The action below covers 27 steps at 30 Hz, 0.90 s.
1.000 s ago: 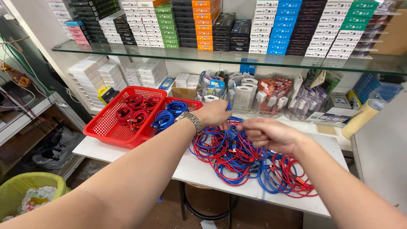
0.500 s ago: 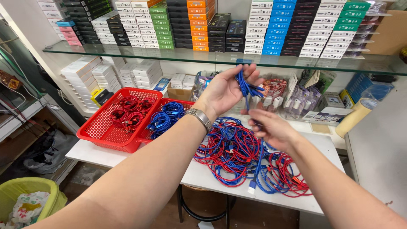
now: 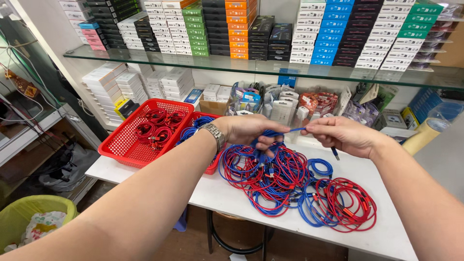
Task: The person untangles and coils red and blue USB cables, then places them into red plastic baskets on a white table. The person handles the cables one at a time, separating them by color and organizing them into the baskets.
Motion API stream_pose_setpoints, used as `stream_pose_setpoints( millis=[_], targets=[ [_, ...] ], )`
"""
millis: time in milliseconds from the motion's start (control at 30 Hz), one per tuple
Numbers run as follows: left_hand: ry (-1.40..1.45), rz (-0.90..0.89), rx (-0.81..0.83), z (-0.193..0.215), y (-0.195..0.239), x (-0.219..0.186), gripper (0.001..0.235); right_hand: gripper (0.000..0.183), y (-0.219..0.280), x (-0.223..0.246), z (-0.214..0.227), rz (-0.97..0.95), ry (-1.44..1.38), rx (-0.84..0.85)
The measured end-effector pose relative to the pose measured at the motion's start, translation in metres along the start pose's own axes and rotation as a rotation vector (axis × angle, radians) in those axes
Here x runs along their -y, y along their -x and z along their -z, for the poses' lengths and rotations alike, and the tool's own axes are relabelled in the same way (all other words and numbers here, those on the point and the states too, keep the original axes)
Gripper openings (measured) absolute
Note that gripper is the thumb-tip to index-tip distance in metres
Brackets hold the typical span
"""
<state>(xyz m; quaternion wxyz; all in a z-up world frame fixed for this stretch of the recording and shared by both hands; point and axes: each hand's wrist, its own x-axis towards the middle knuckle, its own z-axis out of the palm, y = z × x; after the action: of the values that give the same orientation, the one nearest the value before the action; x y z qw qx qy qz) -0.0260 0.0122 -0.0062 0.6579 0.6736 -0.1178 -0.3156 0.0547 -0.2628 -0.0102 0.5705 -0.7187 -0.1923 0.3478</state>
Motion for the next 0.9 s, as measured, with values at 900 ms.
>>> stream_pose_setpoints(
  millis=[900],
  targets=[
    [-0.642, -0.263, -1.159, 0.005, -0.044, 0.025, 0.037, 0.034, -0.031, -0.018, -0.128, 0.424, -0.045, -0.450]
  ],
)
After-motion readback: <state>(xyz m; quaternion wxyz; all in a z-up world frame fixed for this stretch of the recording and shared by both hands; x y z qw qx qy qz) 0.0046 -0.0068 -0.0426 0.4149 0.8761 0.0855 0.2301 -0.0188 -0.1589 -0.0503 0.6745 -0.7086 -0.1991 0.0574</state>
